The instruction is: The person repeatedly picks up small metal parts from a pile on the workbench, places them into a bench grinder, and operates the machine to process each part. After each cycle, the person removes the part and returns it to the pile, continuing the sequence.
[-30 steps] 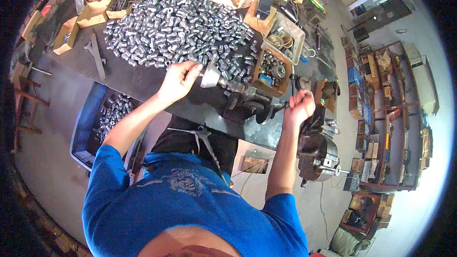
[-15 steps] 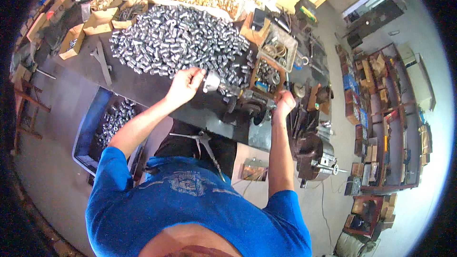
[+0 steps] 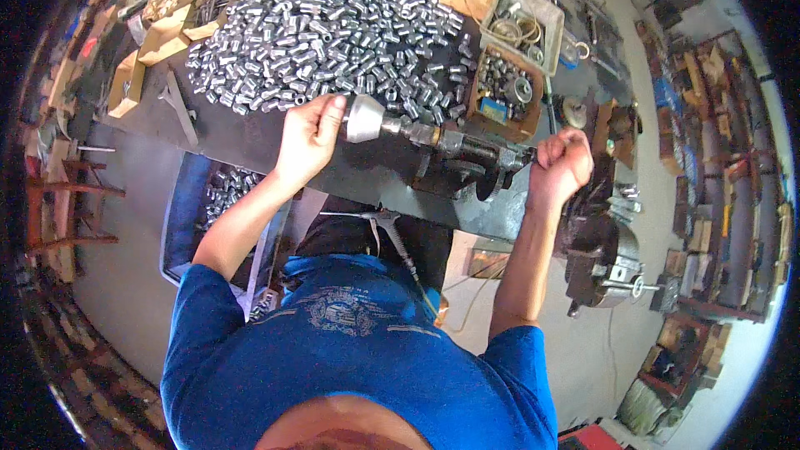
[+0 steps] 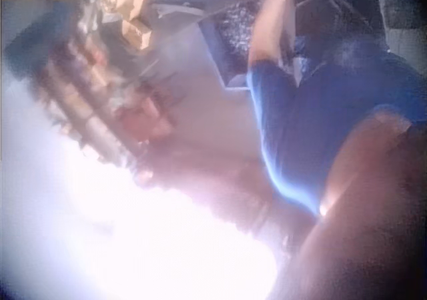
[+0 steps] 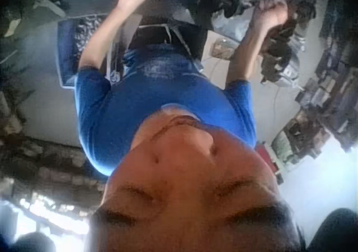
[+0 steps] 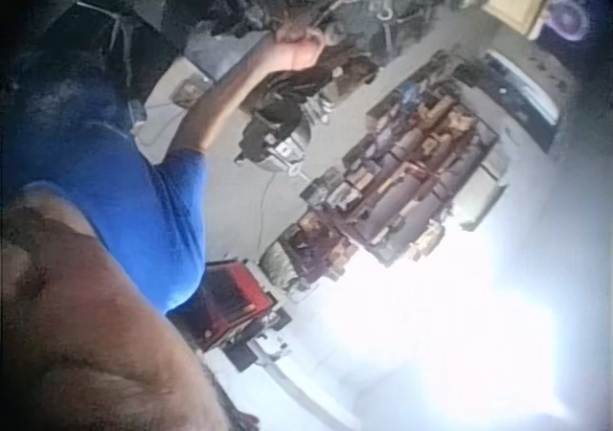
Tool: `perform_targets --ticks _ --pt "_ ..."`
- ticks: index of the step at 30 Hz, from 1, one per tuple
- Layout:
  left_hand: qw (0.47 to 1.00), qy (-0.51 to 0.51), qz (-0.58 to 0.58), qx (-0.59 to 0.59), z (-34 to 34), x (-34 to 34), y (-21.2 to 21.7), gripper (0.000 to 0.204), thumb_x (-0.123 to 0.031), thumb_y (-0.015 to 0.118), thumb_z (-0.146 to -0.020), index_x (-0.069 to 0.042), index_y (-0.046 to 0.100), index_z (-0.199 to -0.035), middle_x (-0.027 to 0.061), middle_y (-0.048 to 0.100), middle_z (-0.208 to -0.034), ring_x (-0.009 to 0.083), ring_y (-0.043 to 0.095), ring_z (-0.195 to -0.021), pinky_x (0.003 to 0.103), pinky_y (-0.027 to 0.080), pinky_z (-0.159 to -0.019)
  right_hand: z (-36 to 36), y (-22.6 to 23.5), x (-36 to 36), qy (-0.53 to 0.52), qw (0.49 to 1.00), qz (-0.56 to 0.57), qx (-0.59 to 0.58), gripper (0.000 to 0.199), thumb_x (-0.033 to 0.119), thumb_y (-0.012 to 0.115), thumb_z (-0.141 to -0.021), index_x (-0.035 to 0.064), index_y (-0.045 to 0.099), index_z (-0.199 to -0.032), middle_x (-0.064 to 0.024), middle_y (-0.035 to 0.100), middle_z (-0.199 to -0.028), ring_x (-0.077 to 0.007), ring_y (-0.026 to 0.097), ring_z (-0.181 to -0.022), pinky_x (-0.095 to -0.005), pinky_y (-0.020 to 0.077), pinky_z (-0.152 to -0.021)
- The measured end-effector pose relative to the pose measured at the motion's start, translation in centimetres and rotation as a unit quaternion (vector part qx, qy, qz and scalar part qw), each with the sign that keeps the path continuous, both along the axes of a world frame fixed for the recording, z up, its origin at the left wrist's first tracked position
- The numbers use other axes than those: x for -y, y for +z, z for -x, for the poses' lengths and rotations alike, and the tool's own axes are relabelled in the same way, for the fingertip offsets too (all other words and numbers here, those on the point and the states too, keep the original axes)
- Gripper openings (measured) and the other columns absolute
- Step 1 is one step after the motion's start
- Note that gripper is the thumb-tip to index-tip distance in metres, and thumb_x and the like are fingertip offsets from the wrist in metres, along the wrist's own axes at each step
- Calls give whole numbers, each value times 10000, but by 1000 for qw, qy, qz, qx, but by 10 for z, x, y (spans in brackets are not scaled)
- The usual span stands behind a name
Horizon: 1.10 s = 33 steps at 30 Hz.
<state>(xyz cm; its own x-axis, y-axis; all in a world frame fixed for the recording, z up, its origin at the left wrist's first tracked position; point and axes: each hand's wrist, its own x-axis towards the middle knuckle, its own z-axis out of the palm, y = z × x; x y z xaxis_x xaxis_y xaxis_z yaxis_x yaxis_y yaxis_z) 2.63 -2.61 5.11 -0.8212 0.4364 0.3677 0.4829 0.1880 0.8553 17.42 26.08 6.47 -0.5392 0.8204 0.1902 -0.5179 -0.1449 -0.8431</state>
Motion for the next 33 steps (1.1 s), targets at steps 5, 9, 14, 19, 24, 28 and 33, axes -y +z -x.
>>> perform_targets --ticks 5,9,14,19,24,28,33 --pt "980 -48 -29 191 1 6 19 356 -308 509 -917 10 582 -776 34 560 -561 81 523 -468 223 427 -422 -41 -5 32 24 995 -27 -88 245 240 539 -823 25 473 -725 17 328 -559 -53 267 -463 -202 194 -395" --pt "961 -95 -58 252 7 7 19 327 -297 530 -907 5 577 -793 61 570 -572 66 499 -452 211 411 -423 -68 -34 41 10 999 -38 -17 215 198 484 -826 16 479 -712 16 333 -541 -55 274 -432 -199 184 -363" --pt "912 -178 -213 301 14 12 5 208 -180 563 -887 25 575 -852 95 601 -681 135 554 -542 253 475 -531 -61 -72 34 -59 991 -29 114 110 11 450 -743 -10 556 -762 -19 477 -652 -75 396 -512 -209 323 -461" --pt "851 -192 -309 379 -4 50 -7 155 -8 613 -810 7 553 -953 118 627 -858 258 640 -777 356 520 -734 -97 -75 63 -37 901 -357 244 281 27 482 -549 -32 591 -801 -101 596 -773 -162 553 -710 -271 435 -663" --pt "861 -179 -312 360 -40 77 -20 268 135 615 -736 -29 502 -916 71 578 -905 223 603 -881 354 506 -828 -99 -176 142 271 793 -312 449 346 142 593 -593 -31 604 -893 -201 641 -847 -324 629 -831 -376 485 -731" --pt "896 -116 -273 332 -62 86 -17 304 145 633 -718 -24 494 -930 46 542 -921 166 566 -920 297 494 -840 -64 -224 171 340 721 -410 443 212 132 591 -615 -11 591 -771 -224 612 -756 -389 609 -763 -415 491 -643" --pt "952 -55 -148 263 -69 100 -16 418 106 692 -683 -11 523 -1047 46 545 -969 104 535 -921 241 453 -845 -67 -140 171 425 794 -42 432 168 52 600 -676 -5 609 -833 -74 627 -735 -169 583 -660 -300 463 -622"
